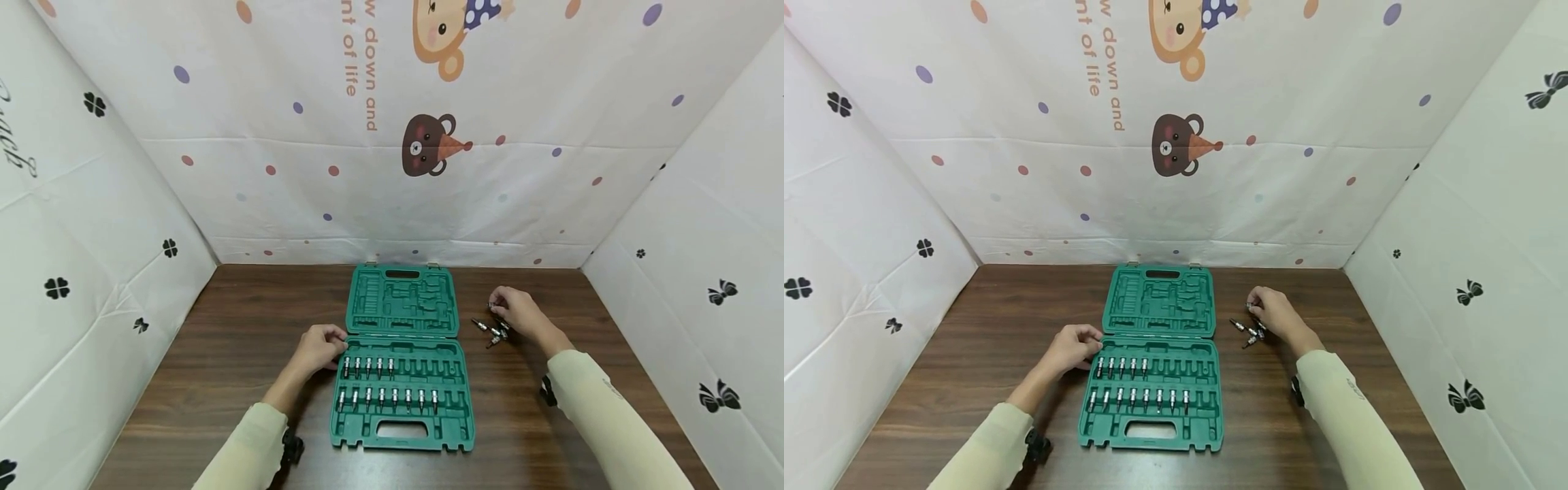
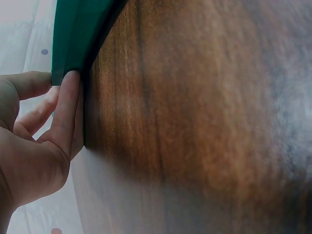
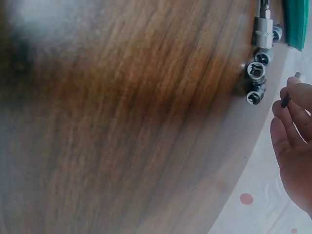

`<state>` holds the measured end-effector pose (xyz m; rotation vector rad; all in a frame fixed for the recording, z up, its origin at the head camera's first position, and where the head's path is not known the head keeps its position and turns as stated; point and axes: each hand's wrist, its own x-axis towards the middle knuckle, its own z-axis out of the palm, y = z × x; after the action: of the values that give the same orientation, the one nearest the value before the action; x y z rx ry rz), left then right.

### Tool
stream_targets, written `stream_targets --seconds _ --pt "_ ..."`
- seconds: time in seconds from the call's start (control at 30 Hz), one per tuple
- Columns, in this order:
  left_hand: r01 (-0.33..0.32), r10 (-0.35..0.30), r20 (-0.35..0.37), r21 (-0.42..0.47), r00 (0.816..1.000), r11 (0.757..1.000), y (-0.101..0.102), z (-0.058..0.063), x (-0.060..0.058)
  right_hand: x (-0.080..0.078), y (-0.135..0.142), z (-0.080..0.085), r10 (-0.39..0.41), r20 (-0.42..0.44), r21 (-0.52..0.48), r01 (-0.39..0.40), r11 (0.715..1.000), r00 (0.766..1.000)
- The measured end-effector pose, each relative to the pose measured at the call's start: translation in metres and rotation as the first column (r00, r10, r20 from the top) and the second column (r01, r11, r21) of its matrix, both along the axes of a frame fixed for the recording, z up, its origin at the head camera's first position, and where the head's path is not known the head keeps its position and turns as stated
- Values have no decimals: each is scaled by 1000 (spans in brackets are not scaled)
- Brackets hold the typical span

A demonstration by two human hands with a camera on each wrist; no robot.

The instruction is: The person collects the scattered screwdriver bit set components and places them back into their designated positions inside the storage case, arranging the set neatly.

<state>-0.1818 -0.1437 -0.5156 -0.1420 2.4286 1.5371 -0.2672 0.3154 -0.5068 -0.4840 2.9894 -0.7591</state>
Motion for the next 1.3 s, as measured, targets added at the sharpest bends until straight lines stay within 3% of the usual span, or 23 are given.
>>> stream_targets --seconds 0.73,1.03,1.3 --pt "3 -3 3 7 1000 1000 0 -2 0 37 -14 21 -23 -17 -189 19 982 1000" --pt "2 -2 1 2 1000 1000 0 1 0 54 -26 26 -22 54 -281 36 959 998" --pt "4 -4 12 4 1000 1000 -1 1 0 64 -40 25 20 68 -334 4 943 997"
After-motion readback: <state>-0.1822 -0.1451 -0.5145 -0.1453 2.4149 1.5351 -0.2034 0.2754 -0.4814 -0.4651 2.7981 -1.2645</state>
